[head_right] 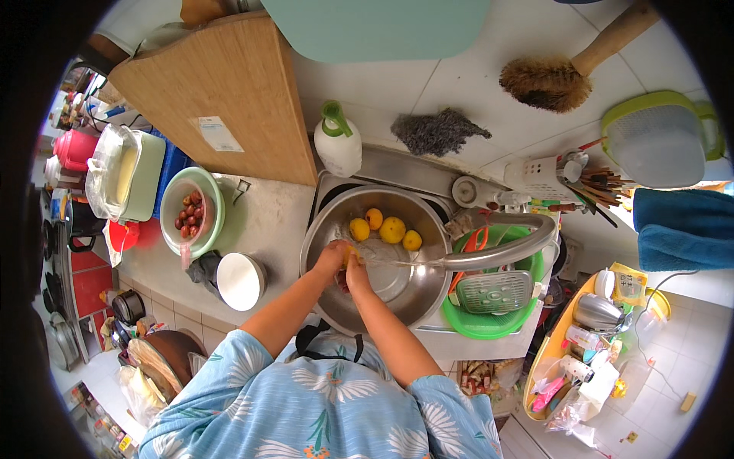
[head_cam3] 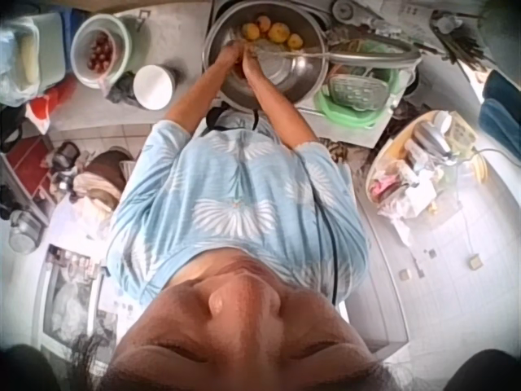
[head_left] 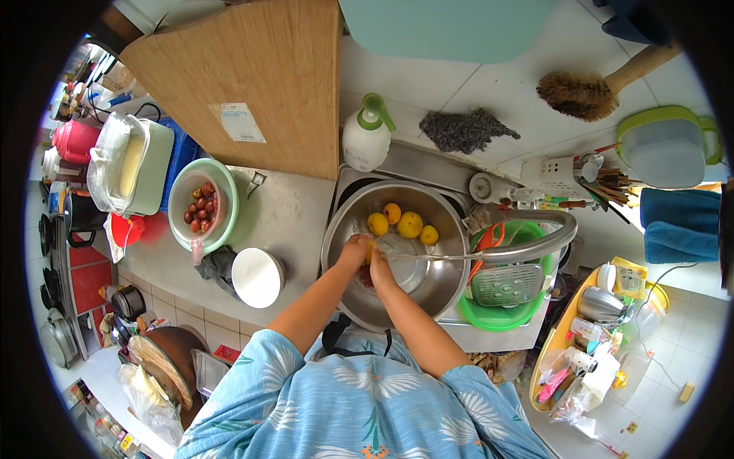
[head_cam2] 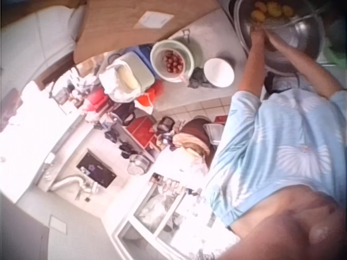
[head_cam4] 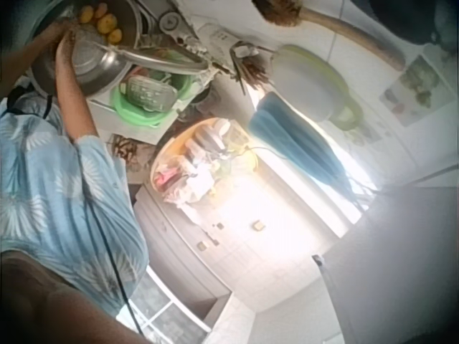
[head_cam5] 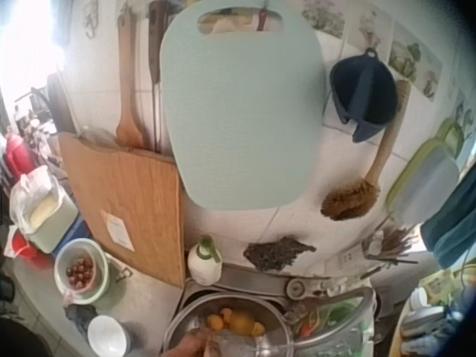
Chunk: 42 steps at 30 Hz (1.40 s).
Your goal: The person sits on the floor and picks up several yellow citrus fruits, then moves to the kitchen sink to wash them under running water. The person places the washed fruits into a bowl and returns the bowl to the counter.
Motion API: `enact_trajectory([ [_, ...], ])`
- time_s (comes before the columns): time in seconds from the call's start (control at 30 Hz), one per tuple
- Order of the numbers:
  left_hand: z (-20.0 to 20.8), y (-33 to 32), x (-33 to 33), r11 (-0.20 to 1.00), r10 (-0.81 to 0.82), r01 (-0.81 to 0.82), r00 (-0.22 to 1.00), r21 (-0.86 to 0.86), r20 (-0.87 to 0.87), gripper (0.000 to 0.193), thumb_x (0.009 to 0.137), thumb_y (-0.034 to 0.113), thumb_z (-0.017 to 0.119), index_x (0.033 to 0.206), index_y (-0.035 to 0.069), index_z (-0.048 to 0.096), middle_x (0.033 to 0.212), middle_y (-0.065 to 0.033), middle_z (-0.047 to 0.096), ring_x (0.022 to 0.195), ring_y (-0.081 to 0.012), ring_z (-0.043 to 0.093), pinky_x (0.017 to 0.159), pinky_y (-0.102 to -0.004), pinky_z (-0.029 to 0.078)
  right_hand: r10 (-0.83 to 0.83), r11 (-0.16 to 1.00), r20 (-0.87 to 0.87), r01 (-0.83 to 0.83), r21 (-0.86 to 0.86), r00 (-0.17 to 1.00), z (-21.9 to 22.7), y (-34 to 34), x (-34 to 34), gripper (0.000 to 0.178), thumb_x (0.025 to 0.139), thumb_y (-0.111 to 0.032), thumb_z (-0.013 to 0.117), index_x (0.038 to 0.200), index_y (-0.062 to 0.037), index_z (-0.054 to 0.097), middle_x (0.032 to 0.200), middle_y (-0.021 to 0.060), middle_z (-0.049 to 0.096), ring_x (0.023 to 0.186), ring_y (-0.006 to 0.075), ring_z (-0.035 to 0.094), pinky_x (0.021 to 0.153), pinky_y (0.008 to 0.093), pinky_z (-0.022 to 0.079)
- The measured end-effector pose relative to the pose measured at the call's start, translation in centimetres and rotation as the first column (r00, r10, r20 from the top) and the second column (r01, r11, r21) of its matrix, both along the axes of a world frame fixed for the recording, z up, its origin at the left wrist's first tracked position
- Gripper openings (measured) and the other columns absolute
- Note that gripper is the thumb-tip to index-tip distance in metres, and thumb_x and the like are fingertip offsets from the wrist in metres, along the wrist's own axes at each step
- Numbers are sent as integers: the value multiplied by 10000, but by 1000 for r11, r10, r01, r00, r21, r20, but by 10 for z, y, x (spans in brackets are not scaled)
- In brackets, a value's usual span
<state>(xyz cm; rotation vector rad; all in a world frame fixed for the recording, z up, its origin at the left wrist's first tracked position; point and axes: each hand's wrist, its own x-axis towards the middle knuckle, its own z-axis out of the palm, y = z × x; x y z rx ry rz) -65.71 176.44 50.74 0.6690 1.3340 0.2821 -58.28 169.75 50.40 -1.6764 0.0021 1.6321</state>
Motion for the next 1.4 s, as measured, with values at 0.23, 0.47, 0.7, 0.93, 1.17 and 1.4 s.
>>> enact_trajectory([
  [0.23,-12,-23,5,983,-133,124,989,133,66,507,988,422,439,1387,109,433,1318,-128,528,1108,-241,558,894,-402,465,-253,947,-148,214,-237,956,-2,8,23,560,919,-671,373,754,-155,517,523,2,404,340,140,312,320,270,209],
  [0.47,-22,-4,-4,929,-275,331,916,166,-292,488,1015,387,343,1146,-17,583,1097,-283,631,1014,-428,612,891,-473,481,29,978,-127,-54,-199,991,14,4,-12,727,867,-791,310,765,-106,532,562,23,467,358,178,384,321,328,276],
  [0.7,-13,-20,0,966,-214,210,977,153,7,419,1027,385,415,1312,84,476,1164,-144,596,1012,-272,607,810,-407,526,24,979,-291,-81,-187,956,-2,2,39,689,915,-743,246,727,-122,479,516,10,381,382,135,317,343,288,241],
  [0.93,-3,-4,-10,975,-116,116,993,-192,12,393,1032,349,401,1366,142,397,1324,-82,478,1107,-282,557,784,-419,588,535,738,819,-587,-333,208,21,10,136,297,944,-244,431,1042,-58,641,1094,256,629,972,401,611,832,437,500],
  [1.17,-54,-13,-8,982,-85,82,996,-169,-11,422,1005,318,461,1402,219,357,1274,-143,525,1017,-307,623,651,-402,603,9,952,882,-273,137,471,37,27,216,318,923,-168,489,1151,12,620,1038,110,686,964,185,625,859,339,486],
  [1.4,26,-17,0,969,-240,241,970,44,-32,388,996,348,500,1309,124,460,1178,-155,594,970,-282,638,687,-391,589,333,846,729,-530,49,599,46,-26,93,307,938,-214,519,1164,-20,589,1176,179,621,1117,296,587,956,366,449],
])
